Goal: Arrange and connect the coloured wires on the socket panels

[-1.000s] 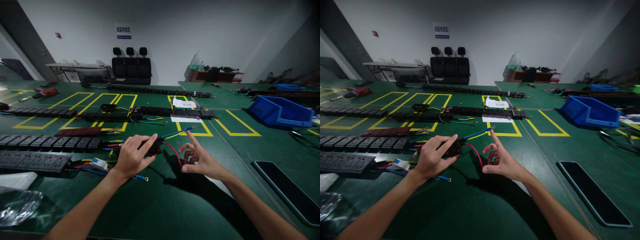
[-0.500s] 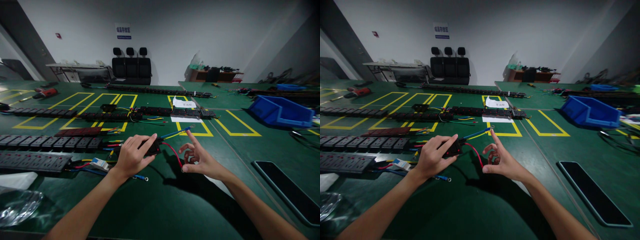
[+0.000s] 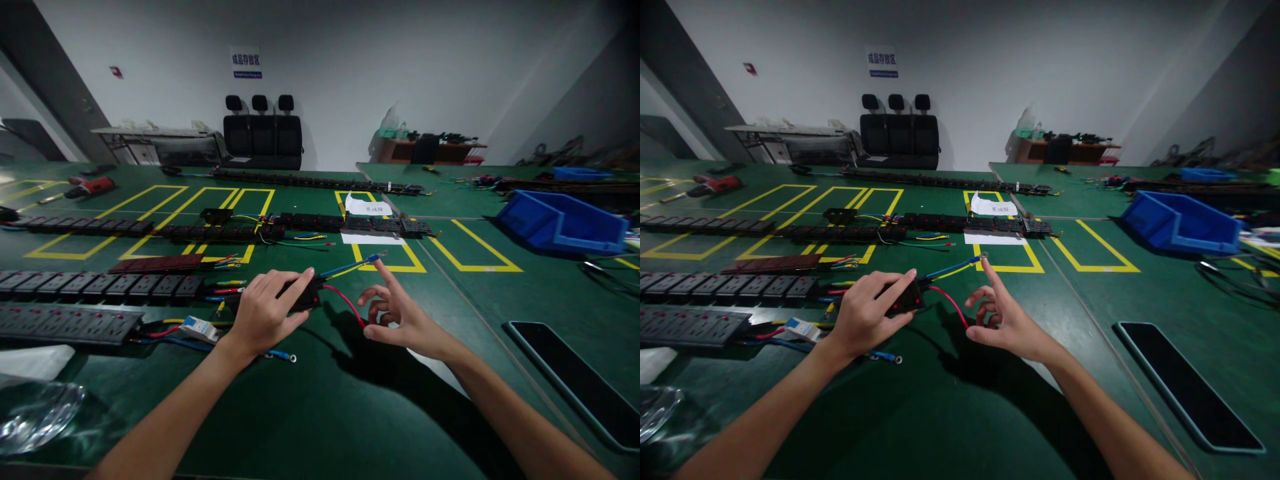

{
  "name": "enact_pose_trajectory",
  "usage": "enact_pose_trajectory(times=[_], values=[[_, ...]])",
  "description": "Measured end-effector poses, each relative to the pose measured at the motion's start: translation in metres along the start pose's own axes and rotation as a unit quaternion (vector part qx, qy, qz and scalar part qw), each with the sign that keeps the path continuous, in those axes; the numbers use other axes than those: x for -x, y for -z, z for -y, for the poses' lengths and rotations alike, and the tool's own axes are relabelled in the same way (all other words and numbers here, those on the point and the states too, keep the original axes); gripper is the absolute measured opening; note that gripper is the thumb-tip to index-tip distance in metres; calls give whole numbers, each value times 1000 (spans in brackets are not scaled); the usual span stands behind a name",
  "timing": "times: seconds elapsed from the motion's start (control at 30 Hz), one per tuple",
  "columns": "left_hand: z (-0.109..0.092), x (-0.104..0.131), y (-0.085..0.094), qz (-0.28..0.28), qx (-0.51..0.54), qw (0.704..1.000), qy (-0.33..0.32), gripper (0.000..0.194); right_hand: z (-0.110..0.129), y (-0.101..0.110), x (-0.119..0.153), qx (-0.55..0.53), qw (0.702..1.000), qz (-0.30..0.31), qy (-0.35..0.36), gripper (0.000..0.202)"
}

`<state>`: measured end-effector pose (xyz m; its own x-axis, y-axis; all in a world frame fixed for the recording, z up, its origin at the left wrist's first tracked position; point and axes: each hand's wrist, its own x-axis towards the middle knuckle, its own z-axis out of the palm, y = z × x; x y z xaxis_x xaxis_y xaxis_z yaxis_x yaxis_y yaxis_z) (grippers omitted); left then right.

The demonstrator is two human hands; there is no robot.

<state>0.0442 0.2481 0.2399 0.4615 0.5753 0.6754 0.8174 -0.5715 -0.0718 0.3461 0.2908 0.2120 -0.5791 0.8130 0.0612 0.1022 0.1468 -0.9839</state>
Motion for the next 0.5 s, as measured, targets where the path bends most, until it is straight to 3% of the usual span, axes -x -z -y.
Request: enact_pose_trajectory(times=[0.33, 0.5], values=[[2, -1, -2, 39, 2, 998, 48, 71, 5, -3, -5, -9, 993, -119, 16, 86], [2, -1, -2, 76, 4, 995, 69, 73, 3, -3, -6, -16, 989, -147, 8, 70]])
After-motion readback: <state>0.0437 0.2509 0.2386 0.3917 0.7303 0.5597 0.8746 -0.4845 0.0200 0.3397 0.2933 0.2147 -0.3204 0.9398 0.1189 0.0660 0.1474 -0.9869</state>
